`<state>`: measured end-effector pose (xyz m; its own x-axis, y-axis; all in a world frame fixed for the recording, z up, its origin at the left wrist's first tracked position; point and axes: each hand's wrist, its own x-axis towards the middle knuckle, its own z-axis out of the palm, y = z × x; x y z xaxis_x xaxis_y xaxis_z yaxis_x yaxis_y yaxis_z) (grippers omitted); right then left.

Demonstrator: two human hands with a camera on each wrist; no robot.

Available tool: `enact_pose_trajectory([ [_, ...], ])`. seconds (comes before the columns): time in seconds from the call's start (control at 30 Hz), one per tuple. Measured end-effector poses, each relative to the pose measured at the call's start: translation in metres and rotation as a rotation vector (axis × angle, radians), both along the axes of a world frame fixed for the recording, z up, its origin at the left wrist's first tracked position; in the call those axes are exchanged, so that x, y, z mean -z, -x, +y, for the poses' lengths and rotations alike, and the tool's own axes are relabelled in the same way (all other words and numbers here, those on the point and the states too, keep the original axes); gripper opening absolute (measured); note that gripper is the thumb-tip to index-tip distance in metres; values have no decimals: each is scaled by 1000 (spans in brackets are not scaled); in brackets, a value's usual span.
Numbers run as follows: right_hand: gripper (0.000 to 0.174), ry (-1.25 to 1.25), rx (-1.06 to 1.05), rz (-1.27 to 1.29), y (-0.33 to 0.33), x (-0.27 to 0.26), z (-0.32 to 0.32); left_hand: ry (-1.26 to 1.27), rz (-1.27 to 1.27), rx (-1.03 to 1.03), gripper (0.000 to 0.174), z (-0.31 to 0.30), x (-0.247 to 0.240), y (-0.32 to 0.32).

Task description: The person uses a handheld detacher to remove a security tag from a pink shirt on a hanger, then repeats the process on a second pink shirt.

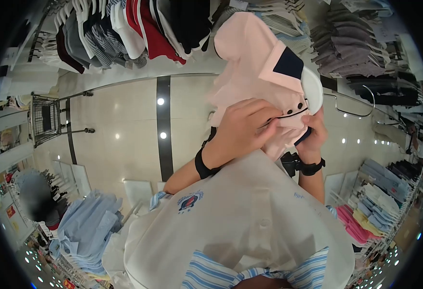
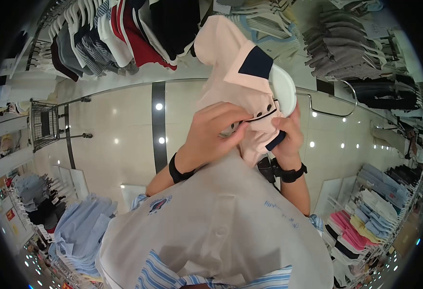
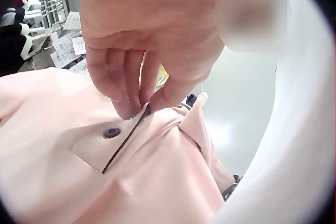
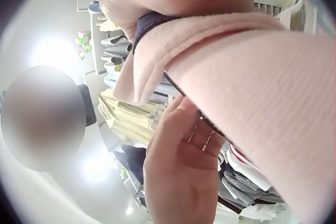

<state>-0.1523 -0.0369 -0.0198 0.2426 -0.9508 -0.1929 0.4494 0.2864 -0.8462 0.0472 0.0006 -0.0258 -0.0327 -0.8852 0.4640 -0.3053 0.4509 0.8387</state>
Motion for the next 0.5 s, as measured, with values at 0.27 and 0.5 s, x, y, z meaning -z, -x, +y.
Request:
enact_pose_trajectory([
  [0.27,93,97,-92,66,15,-2,-15,67,-151,-110,17,-19,-7,21],
  [0.5,98,297,-139,283,25,-12,-31,122,-234,-131,14,-40,-12,45],
])
